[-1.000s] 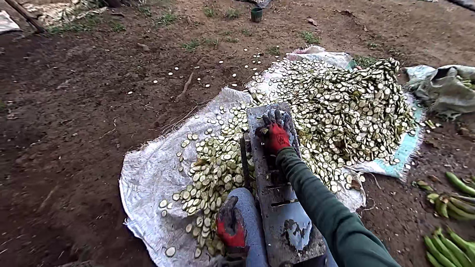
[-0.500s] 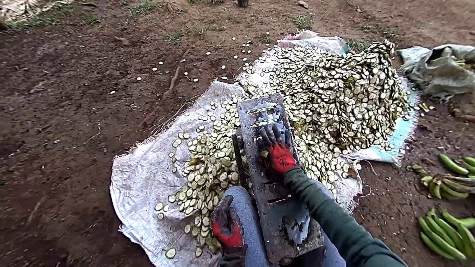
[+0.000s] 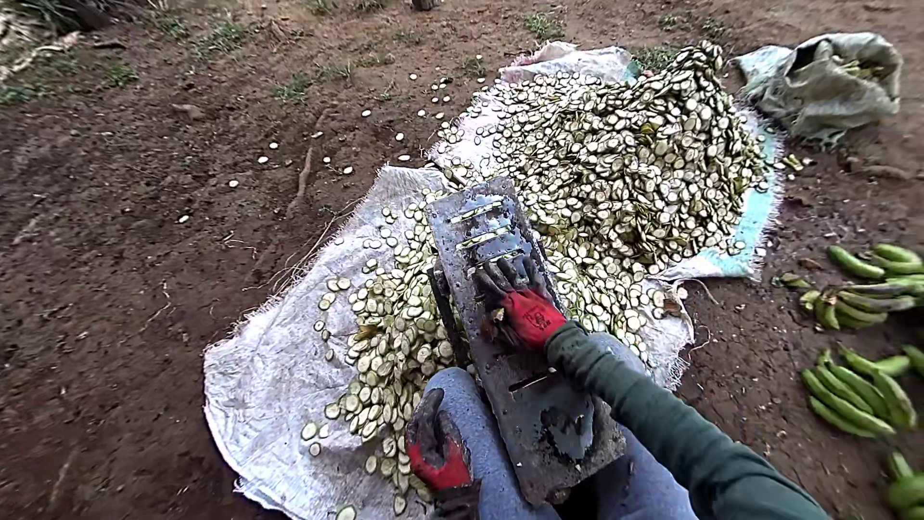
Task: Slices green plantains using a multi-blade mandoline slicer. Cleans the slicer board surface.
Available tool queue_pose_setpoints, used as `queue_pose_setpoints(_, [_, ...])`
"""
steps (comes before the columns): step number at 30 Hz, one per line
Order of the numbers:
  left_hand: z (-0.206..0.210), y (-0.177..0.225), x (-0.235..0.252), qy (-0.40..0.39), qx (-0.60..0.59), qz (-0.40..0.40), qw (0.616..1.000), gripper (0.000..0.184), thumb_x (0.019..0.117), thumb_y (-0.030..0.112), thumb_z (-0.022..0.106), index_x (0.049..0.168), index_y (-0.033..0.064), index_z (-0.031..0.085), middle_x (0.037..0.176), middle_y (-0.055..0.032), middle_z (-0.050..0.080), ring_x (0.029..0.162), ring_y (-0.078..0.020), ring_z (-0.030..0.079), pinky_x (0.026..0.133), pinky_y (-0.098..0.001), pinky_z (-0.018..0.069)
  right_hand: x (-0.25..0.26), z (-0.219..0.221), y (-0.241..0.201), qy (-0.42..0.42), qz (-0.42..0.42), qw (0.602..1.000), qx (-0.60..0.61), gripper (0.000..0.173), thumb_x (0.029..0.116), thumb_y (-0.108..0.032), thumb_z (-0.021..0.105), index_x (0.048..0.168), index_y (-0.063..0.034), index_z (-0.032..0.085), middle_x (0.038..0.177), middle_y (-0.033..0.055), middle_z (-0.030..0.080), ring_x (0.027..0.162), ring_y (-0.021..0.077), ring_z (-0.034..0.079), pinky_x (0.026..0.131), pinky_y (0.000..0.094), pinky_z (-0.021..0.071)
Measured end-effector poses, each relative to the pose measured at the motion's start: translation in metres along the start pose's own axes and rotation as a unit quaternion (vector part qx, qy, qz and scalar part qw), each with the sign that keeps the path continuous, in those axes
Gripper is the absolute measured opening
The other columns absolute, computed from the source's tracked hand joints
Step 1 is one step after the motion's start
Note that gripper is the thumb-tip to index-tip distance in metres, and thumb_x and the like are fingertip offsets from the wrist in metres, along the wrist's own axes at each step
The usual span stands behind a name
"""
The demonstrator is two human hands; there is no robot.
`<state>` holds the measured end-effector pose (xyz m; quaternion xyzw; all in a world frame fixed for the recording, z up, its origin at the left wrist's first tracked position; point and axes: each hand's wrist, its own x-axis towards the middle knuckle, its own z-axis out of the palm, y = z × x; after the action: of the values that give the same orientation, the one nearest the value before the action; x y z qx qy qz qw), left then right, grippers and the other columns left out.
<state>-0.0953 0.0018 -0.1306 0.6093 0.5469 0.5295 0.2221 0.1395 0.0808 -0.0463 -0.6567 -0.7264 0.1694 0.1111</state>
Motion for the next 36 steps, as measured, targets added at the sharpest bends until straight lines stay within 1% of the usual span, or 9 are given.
queue_pose_setpoints(5, [-0.001,0.005,-0.002,-0.011,-0.019,-0.021,1.0,0.033,0.0957,0.008,0.051,0.117,-0.0115,0.066,0.123,-0.0239,0.067,0.123,-0.0205,0.062,0.11,-0.0292,0.0448,0.129,-0.032,0.025,0.133,0.059,0.989,-0.002,0.082,0.0986,-0.054,0.056,0.166,-0.0344,0.012,0.173,0.0083,0.013,0.159,0.0321,0.013,0.125,0.063,0.0115])
queue_pose_setpoints(9, [-0.003,0.002,0.002,-0.027,-0.008,-0.025,0.999,0.036,0.0965,0.012,0.05,0.118,-0.0128,0.066,0.125,-0.0264,0.066,0.124,-0.0259,0.061,0.111,-0.0334,0.0437,0.164,-0.048,0.025,0.165,0.095,0.982,0.015,0.083,0.0983,-0.061,0.05,0.166,-0.0338,0.011,0.174,0.0061,0.005,0.16,0.0296,-0.001,0.126,0.0597,-0.0057])
queue_pose_setpoints(13, [-0.003,-0.001,-0.002,-0.029,0.002,-0.015,0.999,0.036,0.0947,0.008,0.051,0.12,-0.0131,0.065,0.127,-0.0267,0.065,0.126,-0.0271,0.06,0.112,-0.0339,0.043,0.097,-0.029,0.015,0.12,0.086,0.986,0.082,0.071,0.1003,-0.046,0.059,0.161,-0.0199,0.033,0.158,0.0153,0.045,0.149,0.0374,0.037,0.123,0.0607,0.0238])
queue_pose_setpoints(17, [0.0,0.002,0.001,-0.06,0.108,0.076,0.989,0.043,0.0962,0.016,0.053,0.128,-0.0111,0.061,0.134,-0.0293,0.061,0.132,-0.0383,0.054,0.117,-0.0441,0.0357,-0.015,0.001,0.016,0.049,0.084,0.992,0.081,0.064,0.1001,-0.033,0.061,0.158,-0.0142,0.041,0.161,0.0173,0.04,0.152,0.0378,0.03,0.123,0.0625,0.0199])
queue_pose_setpoints(19, [0.008,0.015,0.002,-0.085,0.17,0.18,0.965,0.05,0.0981,0.03,0.051,0.131,-0.0056,0.062,0.137,-0.0284,0.06,0.134,-0.043,0.052,0.117,-0.0511,0.0321,-0.071,0.01,0.033,0.137,0.129,0.972,0.139,0.065,0.0979,-0.021,0.063,0.158,-0.0136,0.041,0.163,0.0183,0.038,0.155,0.0372,0.025,0.125,0.0603,0.0138])
queue_pose_setpoints(24, [0.079,0.091,-0.019,-0.247,0.153,0.36,0.887,0.058,0.0985,0.042,0.049,0.137,0.0009,0.061,0.145,-0.0289,0.054,0.139,-0.0527,0.043,0.117,-0.0652,0.0246,-0.252,0.044,0.113,0.381,0.362,0.795,0.304,0.048,0.098,-0.019,0.068,0.145,-0.0167,0.058,0.144,0.0106,0.06,0.128,0.0259,0.061,0.11,0.0484,0.0488])
queue_pose_setpoints(29, [0.15,0.113,-0.037,-0.411,0.248,0.366,0.797,0.069,0.0934,0.053,0.054,0.152,0.0175,0.049,0.161,-0.026,0.034,0.15,-0.0559,0.019,0.118,-0.0733,0.0039,-0.503,0.104,0.144,0.187,0.708,0.635,0.246,0.058,0.0982,-0.041,0.065,0.145,-0.0079,0.056,0.145,0.0213,0.057,0.135,0.0366,0.055,0.114,0.0564,0.041])
queue_pose_setpoints(33, [0.171,0.126,-0.039,-0.461,0.312,0.403,0.727,0.07,0.0928,0.056,0.057,0.152,0.0199,0.05,0.16,-0.0183,0.04,0.152,-0.0502,0.021,0.119,-0.0717,0.0,-0.637,0.152,0.116,0.005,0.874,0.45,0.184,0.094,0.0784,-0.036,0.085,0.153,0.0004,0.042,0.158,0.036,0.031,0.145,0.0555,0.032,0.113,0.0735,0.0288])
queue_pose_setpoints(36, [0.192,0.138,-0.043,-0.518,0.356,0.416,0.657,0.076,0.0885,0.053,0.067,0.155,0.0222,0.045,0.161,-0.0217,0.037,0.15,-0.0494,0.026,0.121,-0.0692,0.0042,-0.65,0.139,0.138,0.038,0.866,0.445,0.225,0.098,0.0815,-0.036,0.084,0.158,-0.0013,0.034,0.162,0.0323,0.027,0.147,0.0518,0.032,0.115,0.0683,0.0325])
